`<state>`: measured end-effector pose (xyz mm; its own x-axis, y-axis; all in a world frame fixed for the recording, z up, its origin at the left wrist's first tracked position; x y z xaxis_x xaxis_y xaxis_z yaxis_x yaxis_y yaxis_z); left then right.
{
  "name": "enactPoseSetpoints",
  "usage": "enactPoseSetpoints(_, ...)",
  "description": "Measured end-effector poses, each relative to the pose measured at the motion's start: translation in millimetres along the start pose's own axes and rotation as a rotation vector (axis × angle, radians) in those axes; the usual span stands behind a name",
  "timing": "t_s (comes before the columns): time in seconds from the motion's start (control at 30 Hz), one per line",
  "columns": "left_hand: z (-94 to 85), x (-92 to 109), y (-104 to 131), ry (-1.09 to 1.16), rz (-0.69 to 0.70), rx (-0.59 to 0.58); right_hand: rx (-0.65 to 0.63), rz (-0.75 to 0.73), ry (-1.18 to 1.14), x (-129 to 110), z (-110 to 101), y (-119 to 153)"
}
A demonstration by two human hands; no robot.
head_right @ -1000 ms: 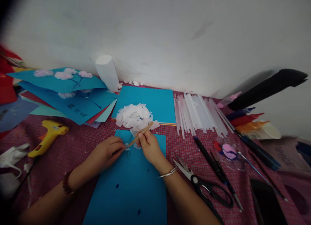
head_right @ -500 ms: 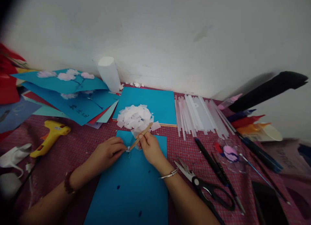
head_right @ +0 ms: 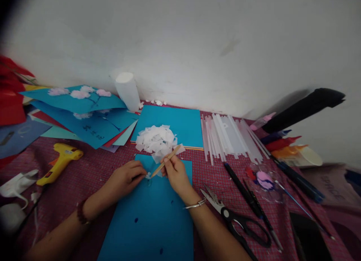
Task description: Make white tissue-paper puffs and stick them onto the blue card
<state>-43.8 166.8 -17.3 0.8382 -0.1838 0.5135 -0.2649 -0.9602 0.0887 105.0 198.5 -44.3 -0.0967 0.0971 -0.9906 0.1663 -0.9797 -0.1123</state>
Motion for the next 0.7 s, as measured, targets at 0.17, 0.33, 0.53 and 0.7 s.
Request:
enactPoseSetpoints(0.17,0.5,2,1,-0.018,0.027,0.011,-0.021,-0.051,0.070,-4,4,-1)
enactPoseSetpoints(0.33,-0.6,0,0,-0.020,-0.018,0.017,-0.067,-0.092,0.117,-10,8,-1)
enactPoseSetpoints(0.53,0.9,-1,-3,0.014,-0.024,0.022,-0.039,-0.071,0.079,-7,4,-2)
enactPoseSetpoints(0.7,-5.7,-5,-1,0.102,0.016,0.009,0.176,-0.023,-0.071,-8,-22,-4)
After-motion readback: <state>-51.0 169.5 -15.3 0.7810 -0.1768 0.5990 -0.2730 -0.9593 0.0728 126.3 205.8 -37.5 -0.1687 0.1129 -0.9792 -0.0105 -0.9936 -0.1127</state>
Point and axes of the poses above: each hand's wrist, its own y-axis away from the middle knuckle, its own z-axis out of the palm, x = y × z, the point moved 8 cm from there along -y, towards the middle knuckle, and after that the axes turned 15 degrees about -z, right-handed, at the moved point
